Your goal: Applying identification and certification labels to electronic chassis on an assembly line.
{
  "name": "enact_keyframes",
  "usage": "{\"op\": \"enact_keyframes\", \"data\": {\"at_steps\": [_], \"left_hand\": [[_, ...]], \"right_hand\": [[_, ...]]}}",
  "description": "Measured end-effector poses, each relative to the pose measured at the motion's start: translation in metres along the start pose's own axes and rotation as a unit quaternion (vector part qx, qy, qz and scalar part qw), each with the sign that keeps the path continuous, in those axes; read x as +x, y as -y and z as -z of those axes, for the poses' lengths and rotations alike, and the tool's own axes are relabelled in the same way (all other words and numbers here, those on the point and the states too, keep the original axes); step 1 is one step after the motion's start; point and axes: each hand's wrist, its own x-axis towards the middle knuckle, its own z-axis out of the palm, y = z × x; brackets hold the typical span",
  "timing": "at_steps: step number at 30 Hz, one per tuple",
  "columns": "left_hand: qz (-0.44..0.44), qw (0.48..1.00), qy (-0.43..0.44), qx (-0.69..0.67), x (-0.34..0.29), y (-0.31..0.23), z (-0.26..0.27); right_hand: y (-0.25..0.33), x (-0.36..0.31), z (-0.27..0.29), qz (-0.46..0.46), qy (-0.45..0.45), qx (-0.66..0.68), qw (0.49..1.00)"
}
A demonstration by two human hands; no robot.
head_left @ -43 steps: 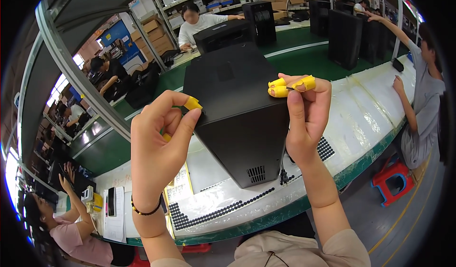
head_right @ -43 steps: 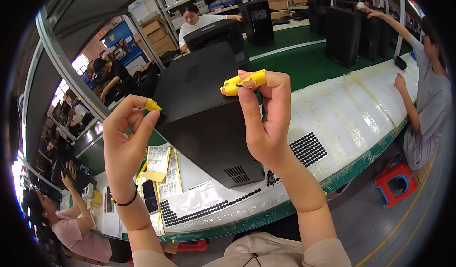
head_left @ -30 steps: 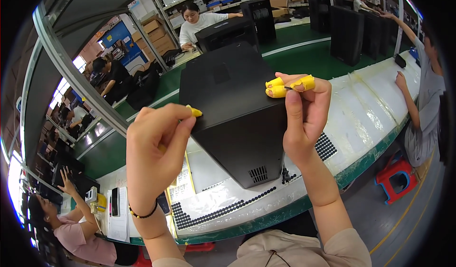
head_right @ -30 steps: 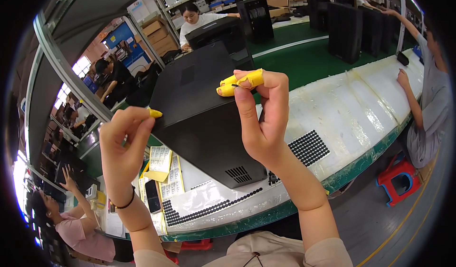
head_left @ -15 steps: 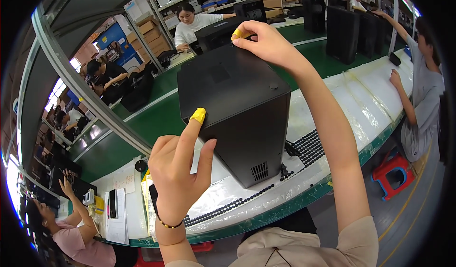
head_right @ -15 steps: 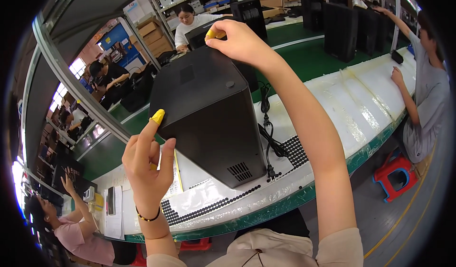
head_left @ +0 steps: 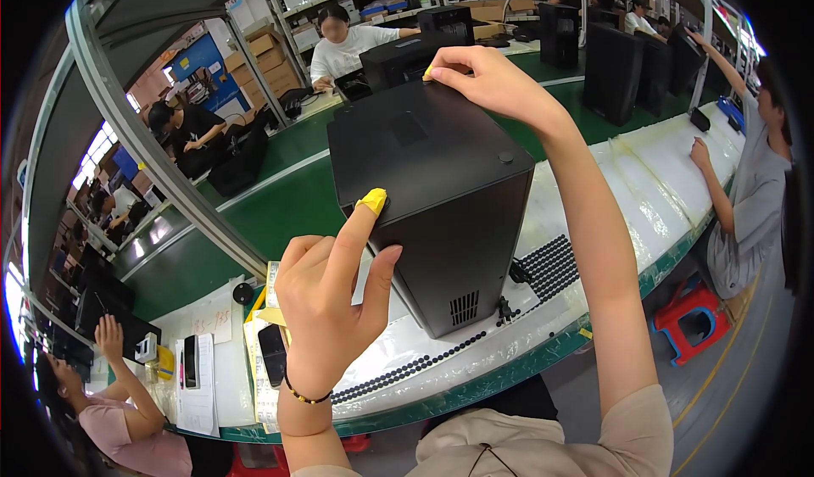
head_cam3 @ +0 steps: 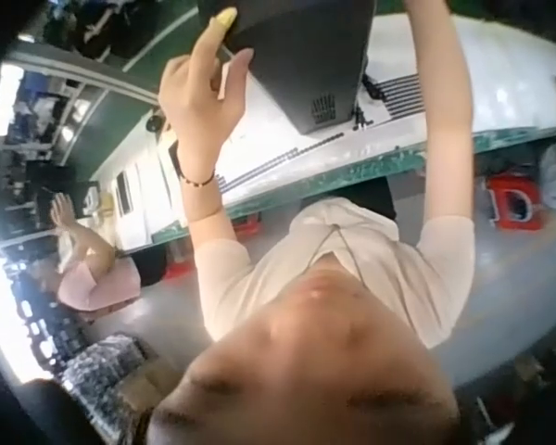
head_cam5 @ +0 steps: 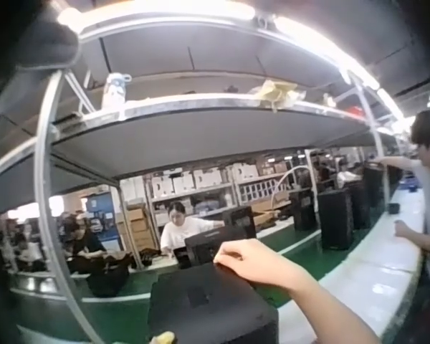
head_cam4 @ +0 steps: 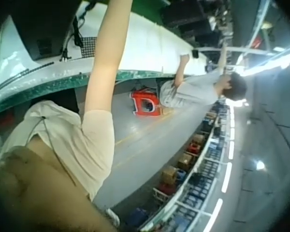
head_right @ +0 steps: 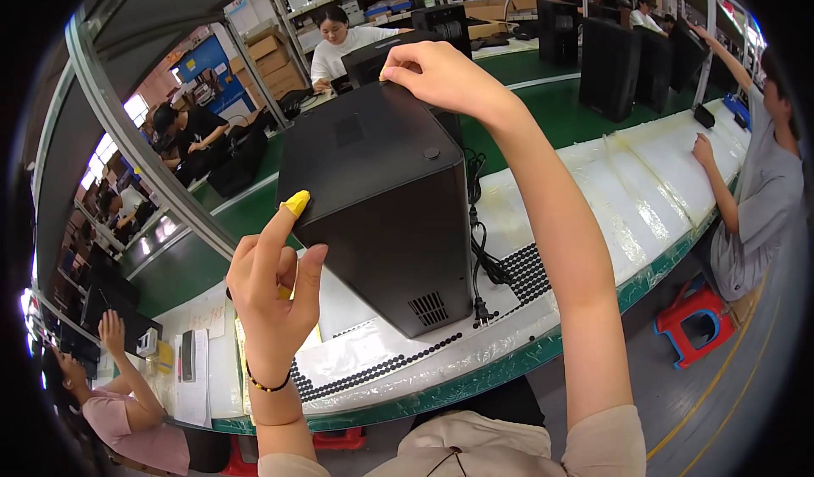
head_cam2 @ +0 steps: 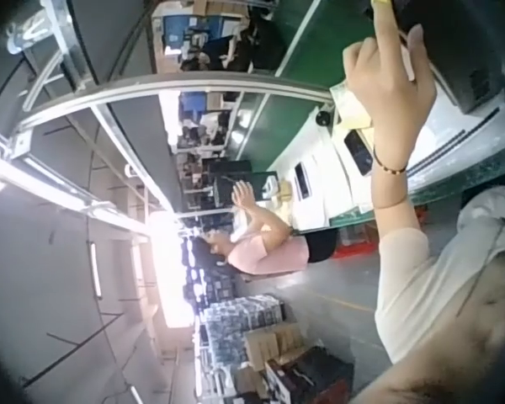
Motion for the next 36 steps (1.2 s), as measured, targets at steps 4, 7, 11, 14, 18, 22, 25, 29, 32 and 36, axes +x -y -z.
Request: {"op": "enact_keyframes", "data": {"at_steps": [4,7,11,14,18,22,25,29,32,36], "left_hand": [[0.005,1.0,0.001,-0.004,-0.001,0.003,0.0],[0.036,0.998,0.012,-0.043,-0.001,0.004,-0.002],[0.04,0.994,-0.01,-0.1,0.002,0.013,0.001],[0.093,0.962,-0.109,-0.231,0.008,0.026,0.003],[0.165,0.924,-0.106,-0.327,0.044,0.035,0.0],[0.036,0.989,-0.071,-0.124,0.078,0.073,-0.022],[0.093,0.975,-0.012,-0.2,0.096,0.108,-0.042],[0.13,0.957,0.05,-0.255,0.112,0.133,-0.054],[0.118,0.948,0.074,-0.286,0.116,0.14,-0.06],[0.072,0.988,0.05,-0.126,0.118,0.129,-0.061]], "right_hand": [[-0.002,-0.008,0.004,0.014,0.003,0.006,1.0],[-0.003,-0.009,0.011,-0.013,0.036,-0.006,0.999],[-0.013,0.003,-0.006,-0.046,0.038,0.073,0.996],[-0.01,0.01,-0.016,-0.154,0.081,0.234,0.956],[-0.028,0.01,-0.032,-0.183,0.058,0.457,0.868],[-0.005,-0.002,-0.036,-0.175,0.002,0.537,0.825],[-0.011,0.001,-0.04,-0.177,0.007,0.538,0.824],[-0.024,0.008,-0.042,-0.174,0.004,0.532,0.829],[-0.03,0.011,-0.044,-0.161,0.011,0.537,0.828],[-0.03,0.011,-0.045,-0.168,-0.006,0.542,0.823]]}}
